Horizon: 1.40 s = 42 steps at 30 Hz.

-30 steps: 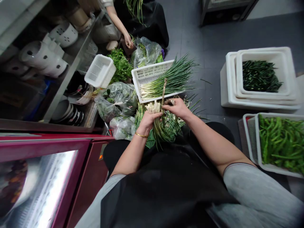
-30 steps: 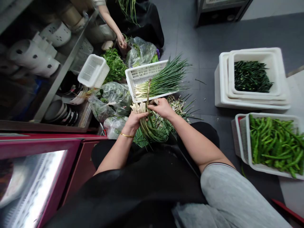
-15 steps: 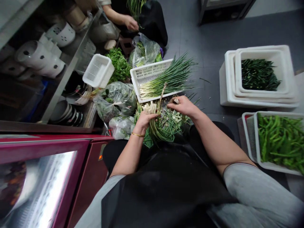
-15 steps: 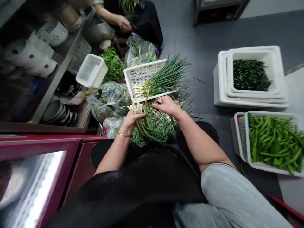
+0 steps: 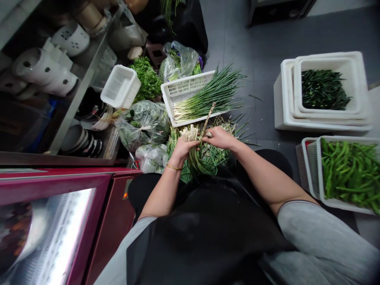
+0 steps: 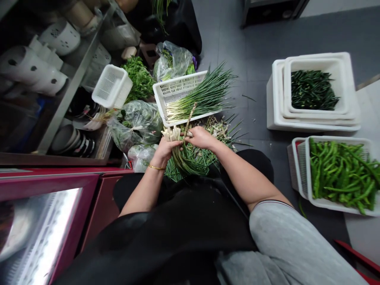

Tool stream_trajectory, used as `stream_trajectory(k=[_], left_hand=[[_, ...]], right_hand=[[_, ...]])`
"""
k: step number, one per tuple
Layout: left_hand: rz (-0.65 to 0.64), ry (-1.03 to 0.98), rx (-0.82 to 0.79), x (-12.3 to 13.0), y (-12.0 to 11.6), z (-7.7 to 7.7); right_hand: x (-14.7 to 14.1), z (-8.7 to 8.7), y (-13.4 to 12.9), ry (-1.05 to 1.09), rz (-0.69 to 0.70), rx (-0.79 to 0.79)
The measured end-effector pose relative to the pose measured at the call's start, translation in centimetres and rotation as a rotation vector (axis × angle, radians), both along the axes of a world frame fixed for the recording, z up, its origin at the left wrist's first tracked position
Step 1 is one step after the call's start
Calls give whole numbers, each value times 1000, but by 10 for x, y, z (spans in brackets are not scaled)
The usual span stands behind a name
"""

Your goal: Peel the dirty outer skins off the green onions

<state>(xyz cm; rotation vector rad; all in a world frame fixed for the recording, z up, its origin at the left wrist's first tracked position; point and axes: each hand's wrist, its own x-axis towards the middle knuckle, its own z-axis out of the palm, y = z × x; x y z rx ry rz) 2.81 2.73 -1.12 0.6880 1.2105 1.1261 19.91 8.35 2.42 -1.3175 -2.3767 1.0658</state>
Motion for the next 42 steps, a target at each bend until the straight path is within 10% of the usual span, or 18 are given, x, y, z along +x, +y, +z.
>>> stream_trajectory(k=[14,27,35,42], left_hand=[[-208,-6,32,-23,-4,-8],[-225,121,-19,-57,-2,-33],[-139,81,-36,-54,-8,-29],[-244,74,56,-33,-7,-7]], right_hand=[[22,19,11,932,-338,-789],[89,59,17,842,-553,-177],[65,15,37,373,-463,-184],[10,0,15,498,-266,-123]])
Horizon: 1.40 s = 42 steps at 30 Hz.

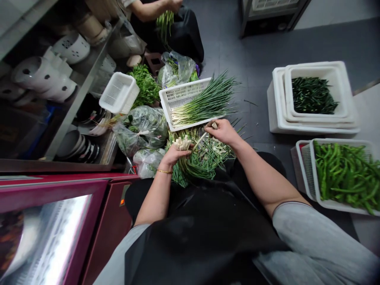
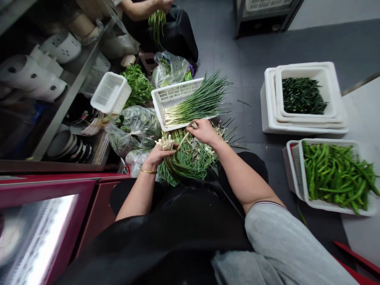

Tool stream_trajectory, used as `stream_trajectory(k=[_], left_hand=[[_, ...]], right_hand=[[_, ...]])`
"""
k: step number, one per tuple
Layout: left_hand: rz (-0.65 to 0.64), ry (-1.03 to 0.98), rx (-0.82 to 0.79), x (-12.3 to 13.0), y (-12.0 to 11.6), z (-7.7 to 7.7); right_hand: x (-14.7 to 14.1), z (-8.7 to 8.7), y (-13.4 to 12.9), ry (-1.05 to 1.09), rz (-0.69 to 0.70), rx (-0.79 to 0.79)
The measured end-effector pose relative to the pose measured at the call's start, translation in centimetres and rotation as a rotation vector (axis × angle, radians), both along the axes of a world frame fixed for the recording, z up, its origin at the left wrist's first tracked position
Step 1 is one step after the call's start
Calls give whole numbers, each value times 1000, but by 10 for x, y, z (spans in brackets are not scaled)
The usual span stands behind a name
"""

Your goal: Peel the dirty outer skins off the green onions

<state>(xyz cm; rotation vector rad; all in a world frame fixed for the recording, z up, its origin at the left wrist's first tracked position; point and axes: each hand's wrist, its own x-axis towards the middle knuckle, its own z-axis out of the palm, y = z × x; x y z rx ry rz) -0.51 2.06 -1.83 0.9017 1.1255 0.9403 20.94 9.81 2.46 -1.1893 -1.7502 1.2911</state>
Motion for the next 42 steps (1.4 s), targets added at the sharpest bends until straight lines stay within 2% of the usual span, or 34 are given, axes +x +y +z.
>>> stream_trajectory(k=[3,5,9,12,14,16,19,22,25,27,30,32,34,38,42], left_hand=[[-34,-28,81,18,7,14],[-72,-18,112,23,8,27],[-89,-25,198,6,-5,59],[13,-66,151,-4,-13,71],[88,-40,92,4,-12,65],[126,-12,69,23,-8,50],[134,-27,72,50,-2,24],[172,-31,58,61,0,8],[249,-28,42,54,4,7],[351,-46,54,48,10,10],[464,-105,86,43,17,17],[474,-120,108,42,19,19],[487,-112,115,40,19,19],[502,-132,96,31,14,15],[288,-188,100,27,11,13]], right_hand=[[-14,2,-11,86,58,33],[-13,8,-12,189,37,-5],[7,20,-1,410,-52,-235],[12,23,3,508,-18,-414],[7,22,0,564,5,-507],[0,20,-6,619,-17,-551],[-7,18,-12,680,-81,-542],[-9,15,-13,686,-106,-490],[-12,10,-14,563,-124,-328],[-14,5,-17,332,-97,-124],[-16,-2,-22,-120,24,152],[-16,-4,-24,-329,57,256],[-14,-4,-24,-448,52,329],[-12,4,-23,-480,146,362],[-17,6,-26,-137,343,135]])
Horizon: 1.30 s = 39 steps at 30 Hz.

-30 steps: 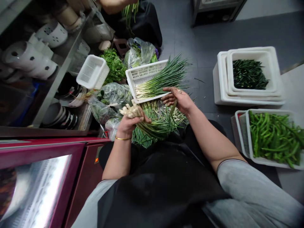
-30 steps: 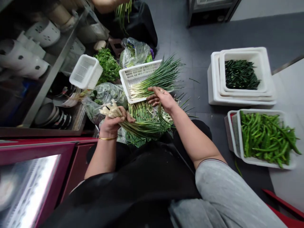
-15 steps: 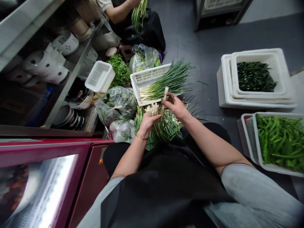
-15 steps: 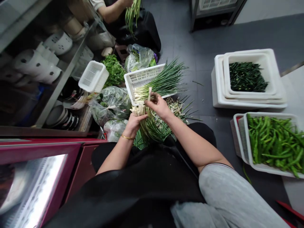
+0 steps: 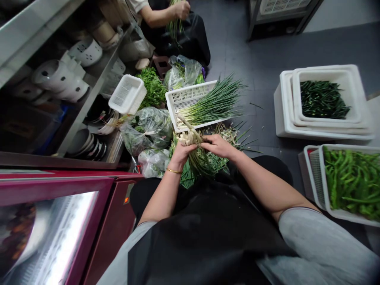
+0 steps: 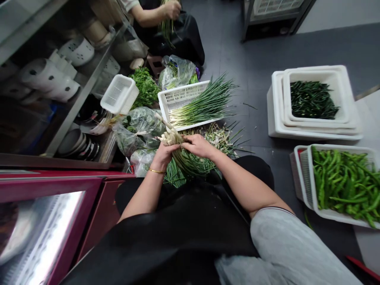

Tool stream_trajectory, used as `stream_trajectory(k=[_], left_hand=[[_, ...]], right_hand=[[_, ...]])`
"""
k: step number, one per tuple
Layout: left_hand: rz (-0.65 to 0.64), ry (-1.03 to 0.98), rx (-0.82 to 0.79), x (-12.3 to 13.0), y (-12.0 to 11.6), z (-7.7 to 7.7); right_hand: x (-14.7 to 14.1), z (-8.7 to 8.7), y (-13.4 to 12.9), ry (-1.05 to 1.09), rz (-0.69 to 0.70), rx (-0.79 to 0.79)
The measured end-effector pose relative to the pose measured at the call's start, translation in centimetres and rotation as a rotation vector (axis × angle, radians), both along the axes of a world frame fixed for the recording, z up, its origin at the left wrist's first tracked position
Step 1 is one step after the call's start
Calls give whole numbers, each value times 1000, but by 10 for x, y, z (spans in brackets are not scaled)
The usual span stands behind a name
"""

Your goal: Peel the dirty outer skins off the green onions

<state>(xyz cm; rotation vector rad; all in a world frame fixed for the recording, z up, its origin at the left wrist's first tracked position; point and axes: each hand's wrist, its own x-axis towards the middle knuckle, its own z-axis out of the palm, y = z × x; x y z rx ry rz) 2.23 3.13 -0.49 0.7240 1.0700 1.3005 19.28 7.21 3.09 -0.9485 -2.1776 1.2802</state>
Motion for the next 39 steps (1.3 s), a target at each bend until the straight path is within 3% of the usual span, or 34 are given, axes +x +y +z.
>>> stream_trajectory(k=[4,7,10,16,19,21,24,25,27,29,31,33,36,39], left_hand=[[-77,19,-7,0,1,-6],[-100,96,-49,-6,1,-19],[-123,170,-88,-13,1,-31],[-192,296,-90,-24,3,-41],[-177,386,-155,-33,0,-49],[-151,404,-204,-37,-4,-54],[-119,375,-213,-37,-8,-55],[-119,362,-207,-36,-8,-54],[-133,345,-194,-31,-8,-50],[-176,350,-186,-27,-9,-46],[-236,348,-177,-23,-11,-40],[-286,297,-152,-17,-12,-32],[-296,188,-68,-6,-8,-18],[-301,171,0,3,1,-9]], right_hand=[[4,4,1,349,93,-481],[22,16,5,778,155,-741],[41,31,9,1103,193,-757],[62,49,9,1264,219,-721],[76,59,13,1400,108,-580],[81,59,21,1250,-180,-468],[75,40,37,530,-624,-368],[70,31,42,314,-672,-354],[57,12,49,84,-625,-398],[43,-3,49,70,-500,-518],[28,-13,42,185,-411,-616],[14,-18,32,316,-385,-617],[-3,-15,17,441,-369,-563],[-6,-1,11,568,-396,-505]])
